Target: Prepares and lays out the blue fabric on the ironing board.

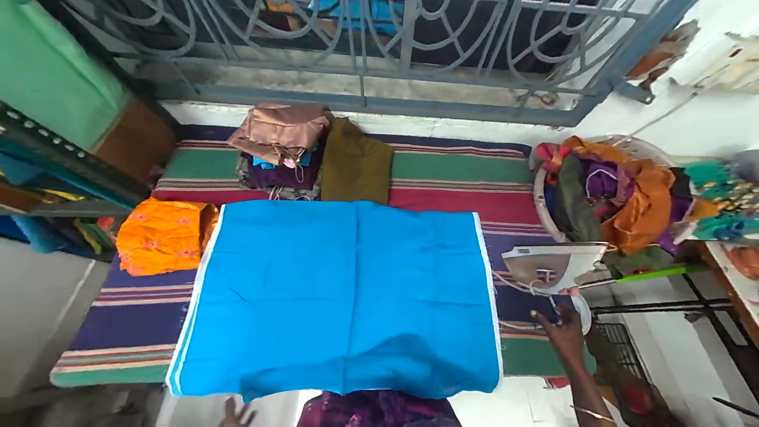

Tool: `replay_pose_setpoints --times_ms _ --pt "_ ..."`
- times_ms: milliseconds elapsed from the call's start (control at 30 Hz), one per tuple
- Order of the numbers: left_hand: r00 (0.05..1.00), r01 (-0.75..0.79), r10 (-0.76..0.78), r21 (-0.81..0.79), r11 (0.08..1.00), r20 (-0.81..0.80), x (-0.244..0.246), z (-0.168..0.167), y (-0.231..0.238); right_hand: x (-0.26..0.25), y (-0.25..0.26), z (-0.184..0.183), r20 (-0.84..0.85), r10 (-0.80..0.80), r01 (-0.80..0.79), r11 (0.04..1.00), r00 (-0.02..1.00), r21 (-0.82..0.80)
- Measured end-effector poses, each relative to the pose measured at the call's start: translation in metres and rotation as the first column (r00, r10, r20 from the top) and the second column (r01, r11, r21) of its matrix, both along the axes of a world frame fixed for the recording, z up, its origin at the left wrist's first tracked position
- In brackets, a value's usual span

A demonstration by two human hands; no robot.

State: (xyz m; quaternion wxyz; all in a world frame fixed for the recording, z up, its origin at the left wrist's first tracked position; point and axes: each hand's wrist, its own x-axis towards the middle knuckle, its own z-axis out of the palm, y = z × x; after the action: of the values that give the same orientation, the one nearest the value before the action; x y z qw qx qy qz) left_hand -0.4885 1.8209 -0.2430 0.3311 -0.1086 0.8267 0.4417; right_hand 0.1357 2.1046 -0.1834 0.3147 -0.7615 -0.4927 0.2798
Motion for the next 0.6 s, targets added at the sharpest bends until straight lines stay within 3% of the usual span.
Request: replay_pose_setpoints --times_ms 33,100,267,400,500,600 --pt "0.989 -0.002 -0.009 0.076 0.997 0.148 0.036 0.003 0.01 -0.003 0.013 -0.001 -0.037 -0.044 0.045 0.998 0.998 0.037" --pt "0.97 0.018 -0.046 0.116 0.993 0.24 0.092 -0.001 0.03 -0.013 0.035 -0.002 -0.093 -0.105 0.114 0.989 0.99 0.096" --pt "0.984 -0.122 0.106 0.107 0.987 0.142 0.152 -0.016 0.058 -0.042 0.067 0.012 -0.401 -0.237 0.338 0.919 0.885 0.203" --pt "0.974 -0.224 0.22 0.11 0.968 0.045 0.167 -0.01 0.057 -0.017 0.091 0.021 -0.582 -0.161 0.374 0.888 0.797 0.268" --pt "0.978 -0.168 0.16 -0.053 0.984 -0.134 0.171 -0.001 0.048 0.025 0.092 0.033 -0.636 -0.076 0.343 0.887 0.768 0.308" --pt "0.879 -0.023 -0.138 -0.33 0.944 -0.456 0.193 0.029 0.065 0.074 0.075 0.076 -0.574 -0.074 0.327 0.878 0.816 0.351"
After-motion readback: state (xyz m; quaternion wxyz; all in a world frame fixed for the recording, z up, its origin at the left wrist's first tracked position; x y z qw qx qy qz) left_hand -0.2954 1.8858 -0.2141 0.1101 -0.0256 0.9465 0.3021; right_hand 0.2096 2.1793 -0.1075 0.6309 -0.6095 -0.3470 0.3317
